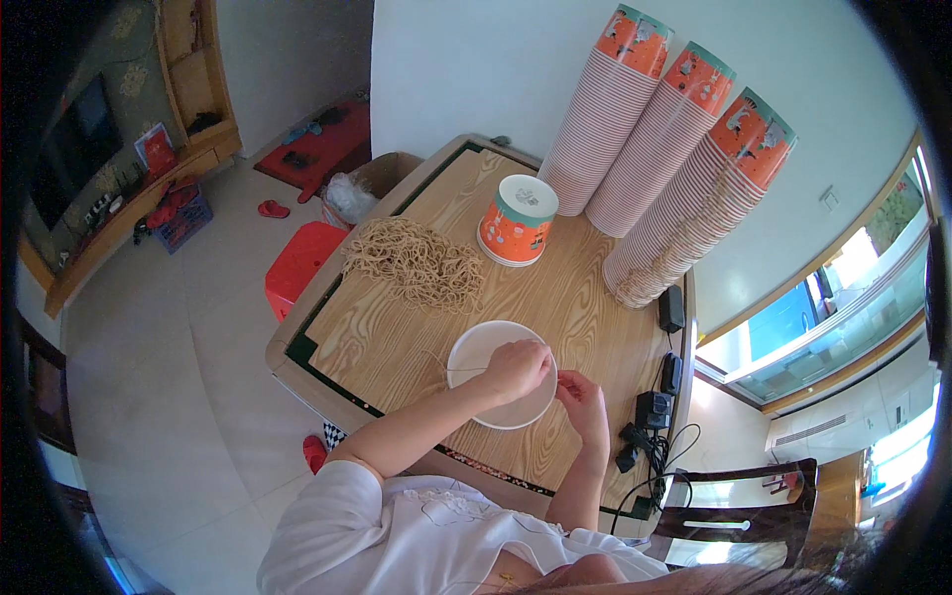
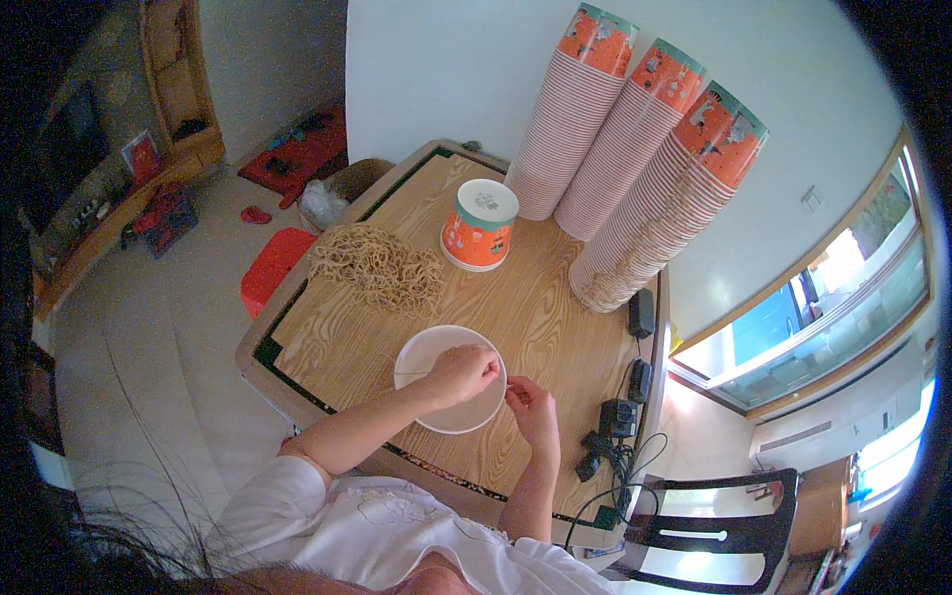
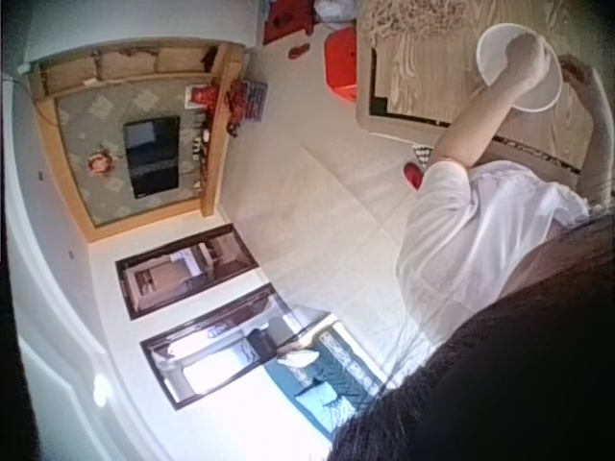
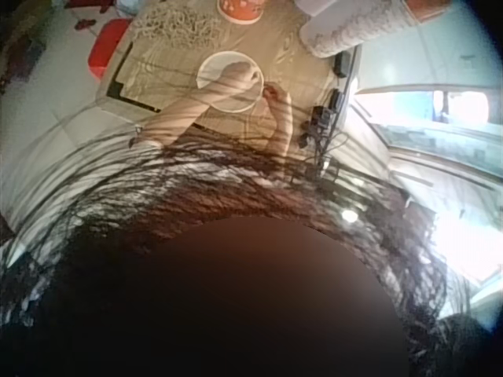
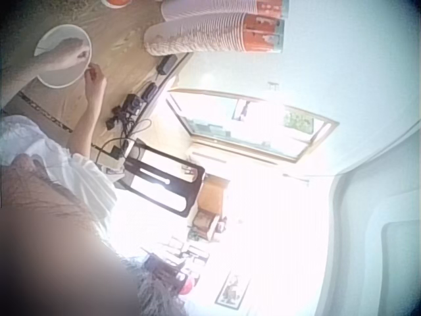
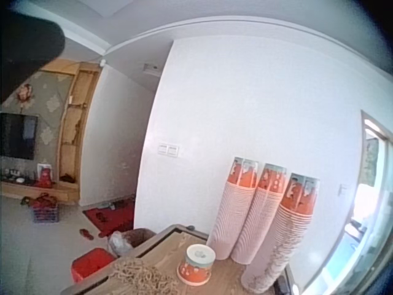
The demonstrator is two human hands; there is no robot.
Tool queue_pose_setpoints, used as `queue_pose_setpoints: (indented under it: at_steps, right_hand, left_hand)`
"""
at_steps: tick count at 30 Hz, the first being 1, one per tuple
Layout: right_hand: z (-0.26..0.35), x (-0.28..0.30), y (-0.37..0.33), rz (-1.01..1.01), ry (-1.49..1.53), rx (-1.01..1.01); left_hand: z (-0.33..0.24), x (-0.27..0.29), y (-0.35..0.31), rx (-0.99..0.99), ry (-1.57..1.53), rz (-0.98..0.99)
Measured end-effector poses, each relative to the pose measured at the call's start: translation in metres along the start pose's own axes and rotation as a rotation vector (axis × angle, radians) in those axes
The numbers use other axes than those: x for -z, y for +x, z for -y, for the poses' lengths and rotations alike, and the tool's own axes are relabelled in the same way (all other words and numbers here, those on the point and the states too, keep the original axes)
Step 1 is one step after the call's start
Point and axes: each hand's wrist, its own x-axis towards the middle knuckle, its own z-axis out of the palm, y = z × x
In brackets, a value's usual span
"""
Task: The person is putting rubber bands around paper cups to secure them.
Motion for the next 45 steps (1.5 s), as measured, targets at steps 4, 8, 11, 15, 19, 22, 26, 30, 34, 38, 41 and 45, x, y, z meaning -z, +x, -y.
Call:
queue_pose_setpoints:
  at_steps: [4, 8, 11, 15, 19, 22, 26, 30, 34, 38, 41, 45]
  right_hand:
    - [-0.003, -0.001, 0.001, 0.001, 0.032, 0.004]
    - [-0.004, 0.000, 0.002, 0.014, 0.018, 0.009]
    - [-0.004, -0.001, 0.002, 0.014, 0.023, 0.015]
    - [-0.006, -0.001, 0.002, 0.015, 0.041, 0.018]
    - [-0.004, -0.001, 0.002, 0.020, 0.010, -0.004]
    - [-0.005, -0.001, 0.001, 0.022, 0.041, 0.002]
    - [-0.010, -0.002, 0.002, 0.019, 0.051, 0.013]
    - [-0.014, -0.002, 0.004, 0.021, 0.044, 0.016]
    - [-0.013, -0.001, 0.004, 0.065, 0.051, 0.007]
    - [-0.008, -0.001, 0.004, 0.049, 0.030, 0.008]
    - [-0.007, -0.003, 0.006, 0.022, 0.018, 0.033]
    - [-0.012, -0.006, 0.010, -0.016, 0.060, 0.057]
  left_hand:
    - [0.003, -0.003, 0.001, -0.018, 0.010, -0.048]
    - [0.002, -0.005, 0.001, 0.000, 0.005, -0.007]
    - [0.002, -0.006, 0.000, -0.008, 0.002, -0.007]
    - [0.003, -0.007, 0.001, 0.002, -0.025, -0.035]
    - [0.005, -0.007, 0.002, -0.012, -0.058, -0.040]
    - [0.004, -0.006, 0.000, -0.003, -0.094, -0.021]
    - [0.004, -0.003, -0.001, 0.013, -0.172, -0.004]
    - [0.004, -0.002, -0.001, 0.049, -0.167, 0.042]
    - [0.009, -0.008, -0.002, 0.042, -0.130, 0.031]
    - [0.009, -0.008, -0.001, 0.050, -0.109, 0.024]
    - [0.009, -0.009, -0.001, 0.052, -0.084, 0.021]
    - [0.005, -0.006, -0.002, -0.014, -0.070, 0.005]
